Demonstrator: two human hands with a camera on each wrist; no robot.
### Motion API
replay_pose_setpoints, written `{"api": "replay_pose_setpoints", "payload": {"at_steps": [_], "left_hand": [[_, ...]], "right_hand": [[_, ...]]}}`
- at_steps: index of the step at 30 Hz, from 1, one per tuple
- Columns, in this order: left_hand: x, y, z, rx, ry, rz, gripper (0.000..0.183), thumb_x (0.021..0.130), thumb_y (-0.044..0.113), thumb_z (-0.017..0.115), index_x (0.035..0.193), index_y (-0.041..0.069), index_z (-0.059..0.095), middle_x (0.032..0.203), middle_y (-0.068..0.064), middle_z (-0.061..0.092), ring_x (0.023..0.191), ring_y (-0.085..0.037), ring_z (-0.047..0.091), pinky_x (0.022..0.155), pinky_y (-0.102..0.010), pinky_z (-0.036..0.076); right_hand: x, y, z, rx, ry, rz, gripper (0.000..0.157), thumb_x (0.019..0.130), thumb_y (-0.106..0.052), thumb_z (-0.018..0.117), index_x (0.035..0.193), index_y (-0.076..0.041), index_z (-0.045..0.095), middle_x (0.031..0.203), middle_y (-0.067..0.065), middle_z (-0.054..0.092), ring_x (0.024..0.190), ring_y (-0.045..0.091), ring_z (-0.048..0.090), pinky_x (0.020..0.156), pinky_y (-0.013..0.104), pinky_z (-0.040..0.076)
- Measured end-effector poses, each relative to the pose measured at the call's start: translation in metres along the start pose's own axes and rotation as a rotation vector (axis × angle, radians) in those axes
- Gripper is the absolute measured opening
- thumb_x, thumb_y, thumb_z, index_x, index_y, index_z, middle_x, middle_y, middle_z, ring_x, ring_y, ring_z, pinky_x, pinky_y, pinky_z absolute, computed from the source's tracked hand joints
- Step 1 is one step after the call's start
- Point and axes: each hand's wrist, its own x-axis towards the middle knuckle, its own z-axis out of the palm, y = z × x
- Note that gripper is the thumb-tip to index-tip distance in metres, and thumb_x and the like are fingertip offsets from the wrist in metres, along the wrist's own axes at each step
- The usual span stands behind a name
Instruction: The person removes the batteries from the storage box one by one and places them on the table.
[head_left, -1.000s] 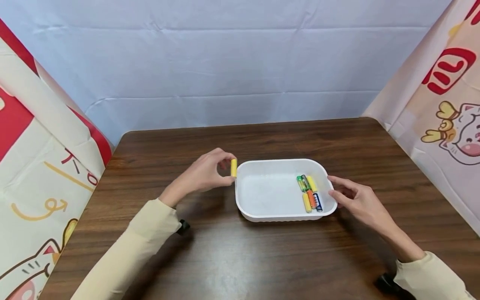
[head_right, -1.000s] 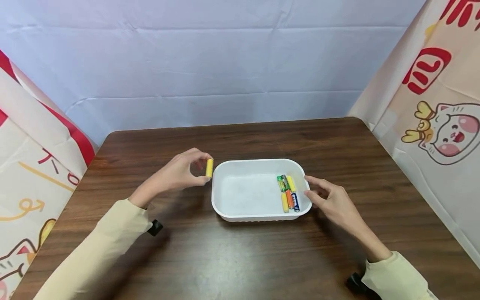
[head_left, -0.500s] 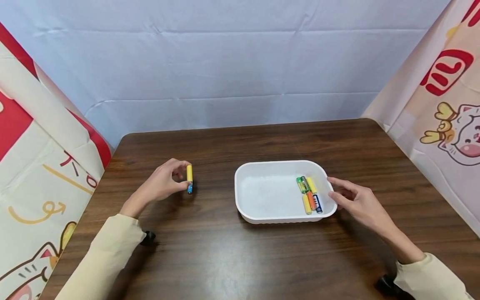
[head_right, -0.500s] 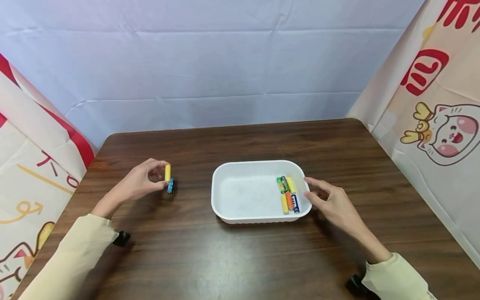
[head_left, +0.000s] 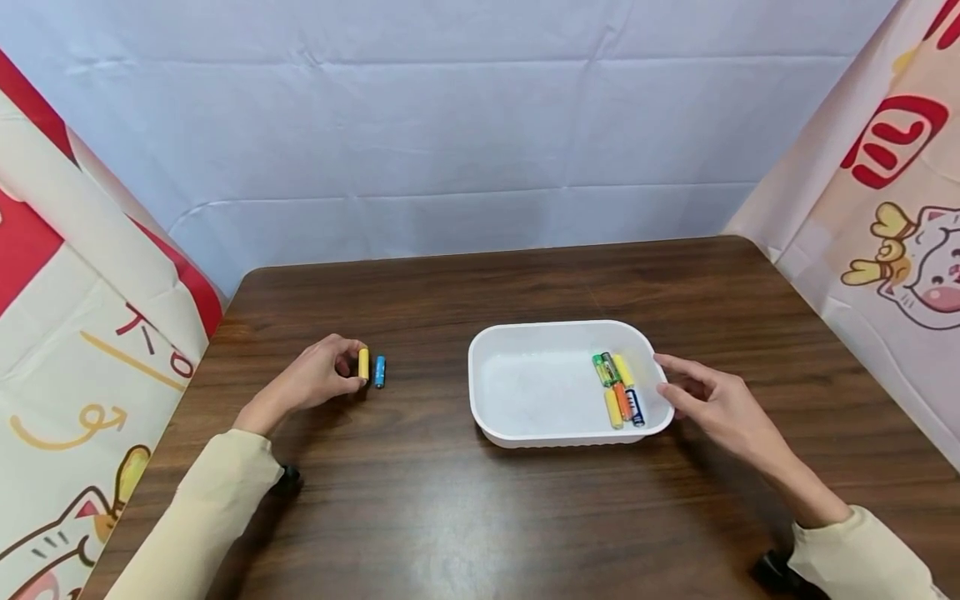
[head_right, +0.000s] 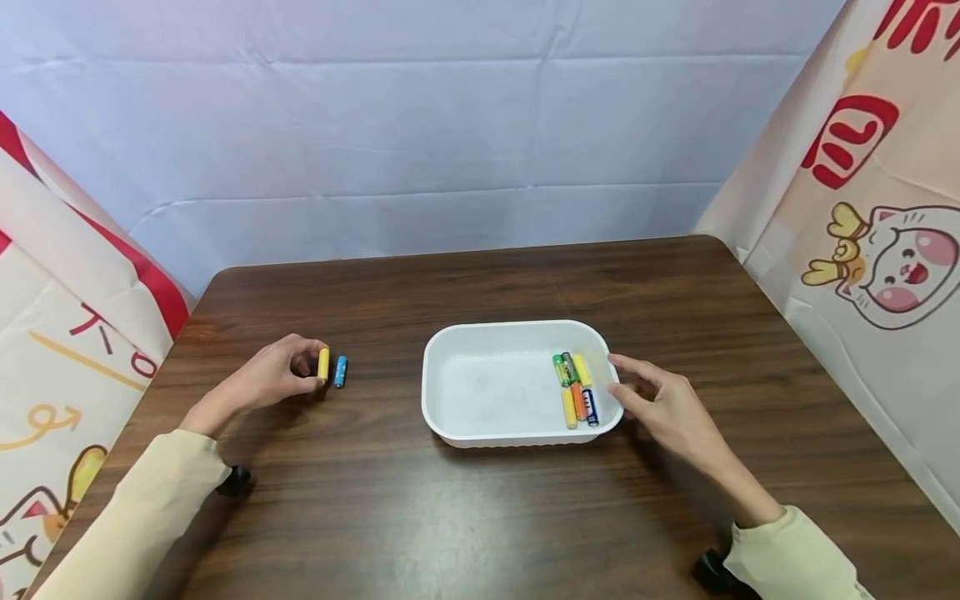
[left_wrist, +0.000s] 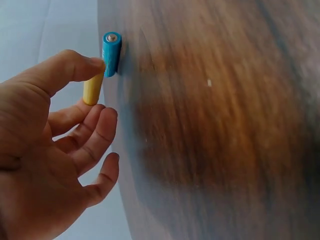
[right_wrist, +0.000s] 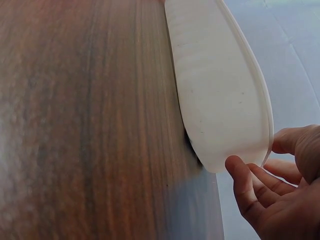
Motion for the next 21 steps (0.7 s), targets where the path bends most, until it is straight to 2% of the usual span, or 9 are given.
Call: {"api": "replay_pose_setpoints", "payload": {"at_steps": [14, 21], "left_hand": [[0.0002, -0.0026, 0.0045, 0.013, -0.059, 0.006, 0.045, 0.093, 0.009, 0.076, 0.134, -0.005, 0.062, 0.117, -0.017, 0.057, 0.093, -0.025, 0.057, 0.079, -0.040, 0.049], [0.0007, -0.0002, 0.0049, 0.023, -0.073, -0.019, 0.050, 0.095, 0.010, 0.075, 0.140, -0.004, 0.059, 0.119, -0.017, 0.056, 0.095, -0.026, 0.054, 0.078, -0.039, 0.046]], "right_hand": [[0.0001, 0.0004, 0.0007, -0.004, 0.005, -0.014, 0.046, 0.102, -0.019, 0.068, 0.143, 0.001, 0.058, 0.080, 0.006, 0.066, 0.068, 0.019, 0.061, 0.055, 0.027, 0.049], [-0.0002, 0.0002, 0.0008, 0.001, 0.007, -0.015, 0.046, 0.102, -0.019, 0.068, 0.143, 0.001, 0.058, 0.079, 0.005, 0.066, 0.068, 0.019, 0.061, 0.055, 0.026, 0.049]]}}
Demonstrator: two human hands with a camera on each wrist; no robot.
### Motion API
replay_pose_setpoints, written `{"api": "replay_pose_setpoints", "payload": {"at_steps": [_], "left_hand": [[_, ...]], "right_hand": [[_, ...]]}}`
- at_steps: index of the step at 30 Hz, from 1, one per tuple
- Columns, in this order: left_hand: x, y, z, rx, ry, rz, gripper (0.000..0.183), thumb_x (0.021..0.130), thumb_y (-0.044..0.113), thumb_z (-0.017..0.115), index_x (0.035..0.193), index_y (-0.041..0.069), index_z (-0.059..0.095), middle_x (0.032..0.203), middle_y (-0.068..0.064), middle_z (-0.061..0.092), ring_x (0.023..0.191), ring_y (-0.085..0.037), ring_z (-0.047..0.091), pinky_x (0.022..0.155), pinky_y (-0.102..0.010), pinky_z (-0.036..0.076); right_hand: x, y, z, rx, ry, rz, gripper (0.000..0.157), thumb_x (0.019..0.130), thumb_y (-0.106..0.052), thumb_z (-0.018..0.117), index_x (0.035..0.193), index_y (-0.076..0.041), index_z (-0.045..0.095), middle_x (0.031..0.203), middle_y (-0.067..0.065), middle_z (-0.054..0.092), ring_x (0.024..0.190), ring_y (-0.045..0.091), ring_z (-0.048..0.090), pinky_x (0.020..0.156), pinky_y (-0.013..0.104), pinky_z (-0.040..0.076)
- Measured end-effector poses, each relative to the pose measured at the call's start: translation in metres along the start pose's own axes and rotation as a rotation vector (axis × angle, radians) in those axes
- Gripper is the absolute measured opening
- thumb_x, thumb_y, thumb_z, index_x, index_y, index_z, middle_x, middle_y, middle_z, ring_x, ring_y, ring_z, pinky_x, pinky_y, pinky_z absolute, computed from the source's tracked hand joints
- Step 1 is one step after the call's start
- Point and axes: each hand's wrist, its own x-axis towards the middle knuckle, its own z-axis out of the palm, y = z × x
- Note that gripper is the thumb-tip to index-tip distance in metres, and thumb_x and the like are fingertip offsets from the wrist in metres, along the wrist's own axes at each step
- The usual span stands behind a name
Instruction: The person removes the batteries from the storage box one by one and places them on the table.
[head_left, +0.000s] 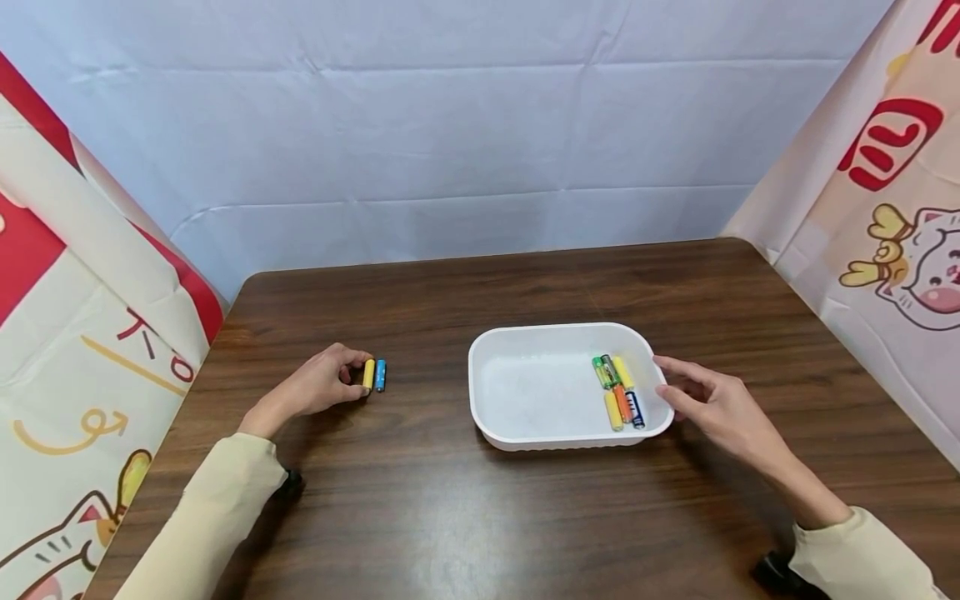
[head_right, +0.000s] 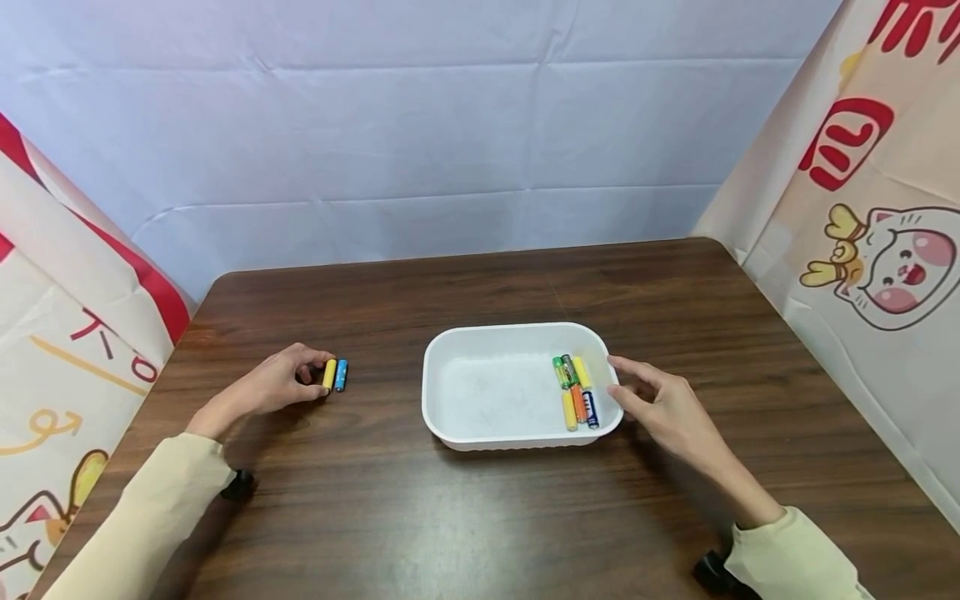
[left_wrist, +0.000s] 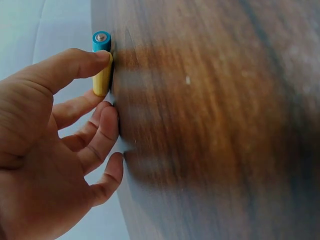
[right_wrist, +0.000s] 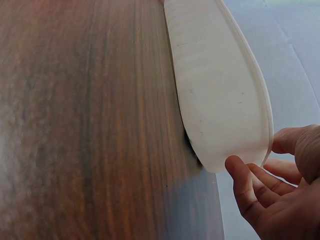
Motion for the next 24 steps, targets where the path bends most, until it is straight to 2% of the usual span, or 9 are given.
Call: {"api": "replay_pose_setpoints", "payload": {"at_steps": [9, 17, 24], "left_hand": [[-0.003, 0.000, -0.001, 0.000, -0.017, 0.016, 0.062, 0.093, 0.011, 0.077, 0.148, -0.003, 0.050, 0.123, -0.017, 0.056, 0.095, -0.024, 0.054, 0.083, -0.041, 0.046], [-0.006, 0.000, -0.008, -0.055, -0.040, 0.021, 0.064, 0.095, 0.016, 0.076, 0.149, -0.004, 0.048, 0.128, -0.020, 0.057, 0.100, -0.026, 0.059, 0.085, -0.044, 0.050], [-0.012, 0.005, -0.015, -0.078, 0.005, 0.000, 0.061, 0.097, 0.020, 0.074, 0.149, -0.002, 0.049, 0.129, -0.019, 0.059, 0.104, -0.028, 0.062, 0.084, -0.044, 0.052]], "right_hand": [[0.000, -0.001, 0.000, 0.000, -0.001, -0.002, 0.046, 0.102, -0.019, 0.068, 0.143, 0.001, 0.058, 0.080, 0.005, 0.066, 0.068, 0.018, 0.061, 0.055, 0.026, 0.048], [0.000, -0.001, 0.000, -0.001, 0.000, -0.001, 0.046, 0.102, -0.019, 0.068, 0.142, 0.001, 0.059, 0.082, 0.006, 0.067, 0.069, 0.018, 0.061, 0.055, 0.025, 0.048], [0.000, -0.002, -0.001, -0.004, -0.004, 0.008, 0.047, 0.102, -0.019, 0.068, 0.143, 0.001, 0.058, 0.084, 0.008, 0.067, 0.069, 0.019, 0.060, 0.055, 0.026, 0.048]]}}
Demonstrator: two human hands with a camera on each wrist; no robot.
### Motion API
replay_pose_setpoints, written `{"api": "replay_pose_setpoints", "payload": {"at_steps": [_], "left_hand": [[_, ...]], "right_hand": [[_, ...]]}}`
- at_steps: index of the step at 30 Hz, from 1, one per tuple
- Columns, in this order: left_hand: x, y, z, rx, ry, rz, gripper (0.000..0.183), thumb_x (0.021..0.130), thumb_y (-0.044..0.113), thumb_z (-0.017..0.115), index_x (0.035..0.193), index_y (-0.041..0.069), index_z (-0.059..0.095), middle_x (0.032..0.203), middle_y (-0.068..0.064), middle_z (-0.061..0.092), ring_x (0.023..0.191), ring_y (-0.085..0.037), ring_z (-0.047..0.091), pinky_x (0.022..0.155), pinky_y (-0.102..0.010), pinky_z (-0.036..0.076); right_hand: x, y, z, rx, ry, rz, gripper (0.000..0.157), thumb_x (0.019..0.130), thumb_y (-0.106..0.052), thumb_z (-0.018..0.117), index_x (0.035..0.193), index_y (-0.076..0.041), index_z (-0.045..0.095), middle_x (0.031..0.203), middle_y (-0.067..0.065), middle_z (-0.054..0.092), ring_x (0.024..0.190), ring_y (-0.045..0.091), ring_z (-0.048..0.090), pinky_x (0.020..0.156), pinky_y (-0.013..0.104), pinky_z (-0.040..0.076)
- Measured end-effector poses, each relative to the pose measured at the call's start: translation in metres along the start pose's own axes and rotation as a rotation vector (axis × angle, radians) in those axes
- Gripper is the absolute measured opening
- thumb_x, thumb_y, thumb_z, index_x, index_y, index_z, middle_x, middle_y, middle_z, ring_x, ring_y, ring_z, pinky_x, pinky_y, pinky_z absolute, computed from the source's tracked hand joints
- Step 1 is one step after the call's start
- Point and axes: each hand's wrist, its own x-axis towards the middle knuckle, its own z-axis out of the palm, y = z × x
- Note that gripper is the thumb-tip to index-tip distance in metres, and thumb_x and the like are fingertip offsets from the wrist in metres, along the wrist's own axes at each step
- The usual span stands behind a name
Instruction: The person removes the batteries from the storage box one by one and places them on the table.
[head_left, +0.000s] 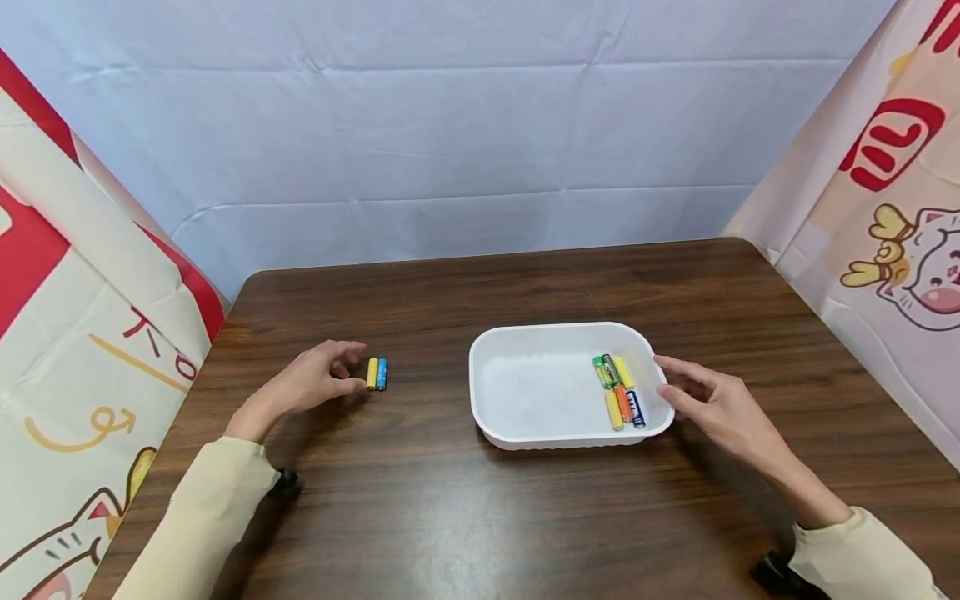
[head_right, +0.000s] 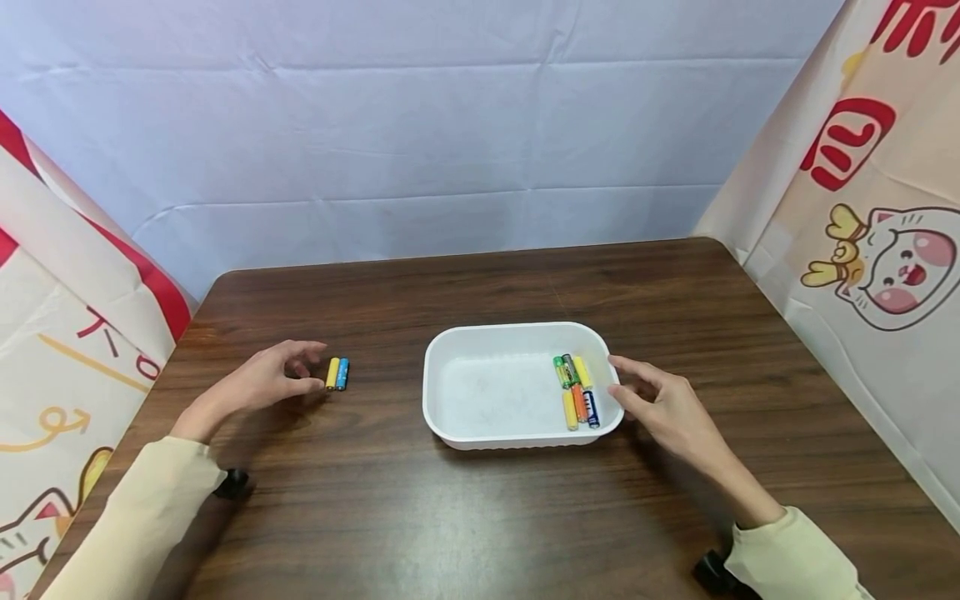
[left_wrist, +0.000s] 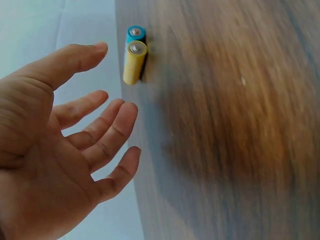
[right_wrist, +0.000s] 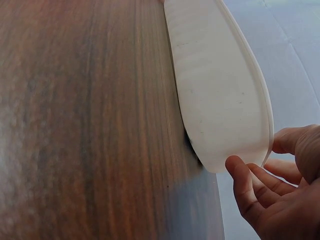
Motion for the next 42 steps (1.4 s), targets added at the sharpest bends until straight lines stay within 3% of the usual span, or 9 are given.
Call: {"api": "replay_pose_setpoints", "payload": {"at_steps": [10, 23, 32, 36, 42], "left_hand": [[0.000, 0.025, 0.001, -0.041, 0.112, 0.061, 0.056, 0.099, 0.027, 0.072, 0.148, 0.005, 0.054, 0.132, -0.016, 0.062, 0.111, -0.028, 0.063, 0.092, -0.051, 0.051], [0.023, 0.084, 0.017, -0.148, 0.201, 0.179, 0.047, 0.097, 0.025, 0.074, 0.139, 0.007, 0.062, 0.124, -0.009, 0.067, 0.105, -0.022, 0.065, 0.093, -0.044, 0.052], [0.043, 0.123, 0.043, -0.195, 0.175, 0.296, 0.042, 0.096, 0.018, 0.076, 0.134, 0.004, 0.065, 0.118, -0.011, 0.067, 0.107, -0.027, 0.064, 0.094, -0.045, 0.053], [0.048, 0.138, 0.054, -0.164, 0.144, 0.310, 0.042, 0.097, 0.020, 0.074, 0.135, 0.005, 0.065, 0.118, -0.008, 0.065, 0.106, -0.022, 0.060, 0.092, -0.039, 0.051], [0.055, 0.161, 0.065, -0.135, 0.108, 0.339, 0.044, 0.098, 0.023, 0.074, 0.137, 0.008, 0.064, 0.121, -0.006, 0.065, 0.113, -0.027, 0.059, 0.093, -0.038, 0.049]], "right_hand": [[0.000, 0.000, 0.000, 0.002, -0.004, -0.002, 0.046, 0.103, -0.019, 0.067, 0.143, 0.001, 0.058, 0.082, 0.007, 0.065, 0.069, 0.020, 0.059, 0.054, 0.026, 0.048], [0.000, 0.000, -0.001, 0.016, 0.001, 0.000, 0.046, 0.102, -0.018, 0.068, 0.143, 0.001, 0.058, 0.088, 0.011, 0.070, 0.070, 0.014, 0.062, 0.057, 0.027, 0.050], [0.001, 0.001, 0.000, 0.014, -0.001, 0.005, 0.046, 0.102, -0.018, 0.068, 0.143, 0.000, 0.058, 0.090, 0.011, 0.070, 0.070, 0.018, 0.063, 0.057, 0.027, 0.050], [0.001, 0.001, 0.000, 0.015, -0.001, 0.005, 0.047, 0.102, -0.018, 0.068, 0.144, 0.000, 0.058, 0.092, 0.012, 0.071, 0.070, 0.015, 0.063, 0.057, 0.028, 0.051], [0.001, 0.001, 0.000, 0.014, -0.001, 0.004, 0.047, 0.102, -0.018, 0.069, 0.144, 0.000, 0.058, 0.093, 0.012, 0.071, 0.070, 0.015, 0.062, 0.057, 0.027, 0.051]]}}
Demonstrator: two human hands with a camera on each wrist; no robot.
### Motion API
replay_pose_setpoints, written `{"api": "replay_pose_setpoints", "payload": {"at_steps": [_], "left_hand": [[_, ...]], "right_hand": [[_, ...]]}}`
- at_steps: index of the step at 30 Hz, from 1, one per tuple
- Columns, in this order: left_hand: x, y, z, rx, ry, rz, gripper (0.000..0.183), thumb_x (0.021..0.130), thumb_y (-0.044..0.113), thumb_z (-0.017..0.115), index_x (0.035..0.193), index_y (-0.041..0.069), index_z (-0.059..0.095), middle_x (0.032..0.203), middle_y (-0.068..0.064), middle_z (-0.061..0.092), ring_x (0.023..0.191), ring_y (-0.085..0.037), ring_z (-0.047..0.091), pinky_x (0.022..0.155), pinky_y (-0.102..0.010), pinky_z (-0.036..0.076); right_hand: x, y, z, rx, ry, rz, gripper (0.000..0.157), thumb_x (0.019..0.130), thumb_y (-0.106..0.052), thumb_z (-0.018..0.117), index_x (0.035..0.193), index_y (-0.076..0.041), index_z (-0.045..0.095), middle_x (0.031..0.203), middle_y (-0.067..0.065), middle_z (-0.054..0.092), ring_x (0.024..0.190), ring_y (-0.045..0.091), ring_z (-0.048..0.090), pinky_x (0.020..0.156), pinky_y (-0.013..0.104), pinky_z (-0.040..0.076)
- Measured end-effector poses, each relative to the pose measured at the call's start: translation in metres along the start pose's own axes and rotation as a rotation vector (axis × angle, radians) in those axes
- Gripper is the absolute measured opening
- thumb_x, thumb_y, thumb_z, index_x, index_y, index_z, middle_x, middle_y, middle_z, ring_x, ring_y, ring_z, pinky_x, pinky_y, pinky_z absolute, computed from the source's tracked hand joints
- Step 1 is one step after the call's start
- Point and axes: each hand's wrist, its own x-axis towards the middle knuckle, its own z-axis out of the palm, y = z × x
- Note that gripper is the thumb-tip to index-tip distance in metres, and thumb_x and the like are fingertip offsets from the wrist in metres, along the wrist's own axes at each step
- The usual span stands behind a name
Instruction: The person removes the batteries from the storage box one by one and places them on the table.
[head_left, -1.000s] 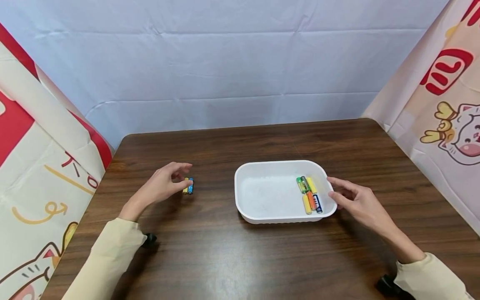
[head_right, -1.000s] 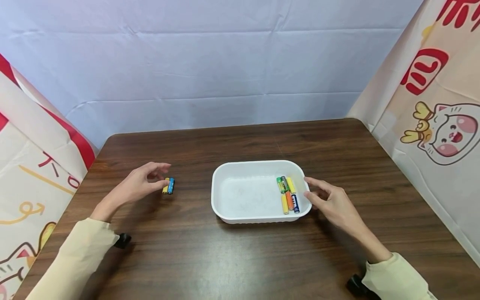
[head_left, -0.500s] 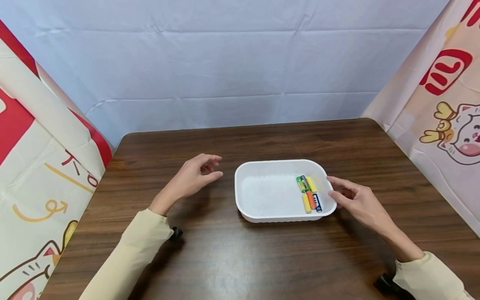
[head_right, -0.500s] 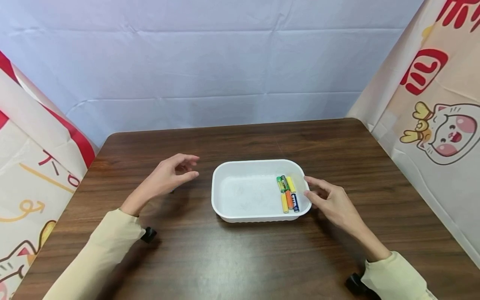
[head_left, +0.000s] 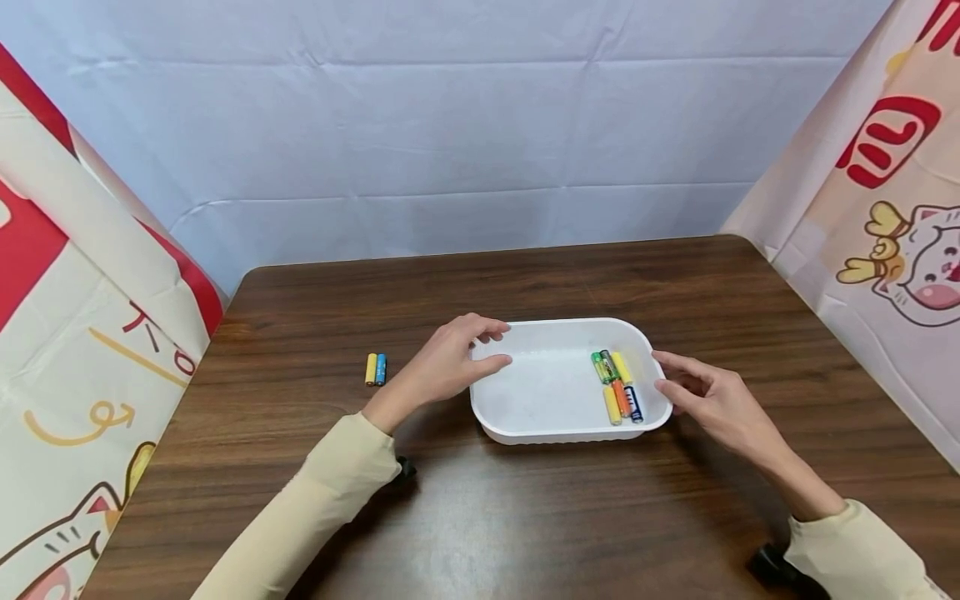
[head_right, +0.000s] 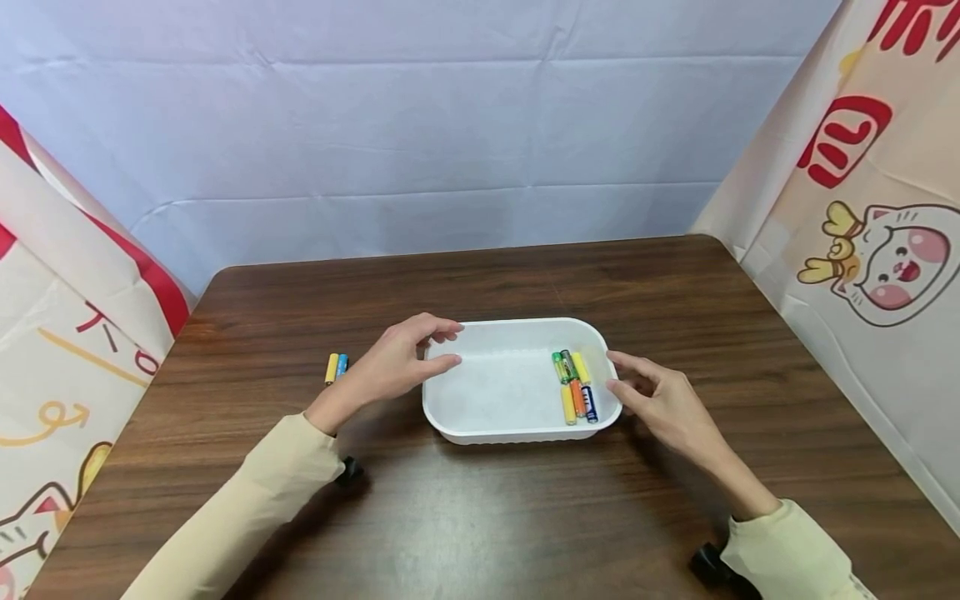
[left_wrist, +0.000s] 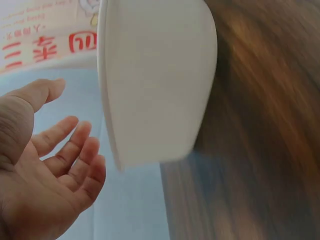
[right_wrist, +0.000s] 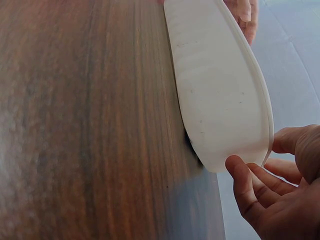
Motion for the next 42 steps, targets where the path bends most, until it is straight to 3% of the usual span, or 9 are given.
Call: {"api": "replay_pose_setpoints", "payload": {"at_steps": [11, 21, 34, 42], "left_hand": [[0.022, 0.030, 0.036, 0.047, -0.095, 0.047, 0.042, 0.097, 0.028, 0.075, 0.134, 0.011, 0.067, 0.121, -0.004, 0.069, 0.113, -0.020, 0.063, 0.094, -0.029, 0.048], [0.033, 0.047, 0.075, 0.119, -0.191, -0.011, 0.043, 0.097, 0.032, 0.075, 0.134, 0.011, 0.068, 0.119, 0.001, 0.069, 0.108, -0.010, 0.062, 0.091, -0.021, 0.047], [0.051, 0.056, 0.105, 0.194, -0.287, -0.099, 0.048, 0.093, 0.035, 0.079, 0.136, 0.016, 0.069, 0.116, 0.005, 0.071, 0.099, -0.005, 0.061, 0.085, -0.020, 0.049], [0.062, 0.063, 0.117, 0.249, -0.316, -0.114, 0.047, 0.092, 0.037, 0.080, 0.134, 0.018, 0.070, 0.113, 0.007, 0.071, 0.098, -0.004, 0.061, 0.082, -0.021, 0.049]], "right_hand": [[0.000, -0.001, 0.000, -0.008, -0.005, 0.000, 0.047, 0.102, -0.018, 0.068, 0.144, 0.001, 0.058, 0.090, 0.011, 0.069, 0.070, 0.021, 0.062, 0.056, 0.027, 0.050], [0.000, -0.001, 0.001, 0.009, -0.005, -0.007, 0.047, 0.102, -0.018, 0.068, 0.144, 0.001, 0.057, 0.097, 0.014, 0.071, 0.071, 0.013, 0.062, 0.058, 0.029, 0.052], [-0.001, -0.001, 0.001, 0.010, -0.007, -0.015, 0.046, 0.102, -0.017, 0.067, 0.144, 0.001, 0.057, 0.100, 0.016, 0.072, 0.071, 0.011, 0.062, 0.059, 0.029, 0.053], [0.000, -0.001, 0.001, 0.025, 0.000, -0.023, 0.045, 0.102, -0.016, 0.067, 0.143, 0.002, 0.058, 0.104, 0.020, 0.071, 0.072, 0.010, 0.063, 0.059, 0.028, 0.053]]}}
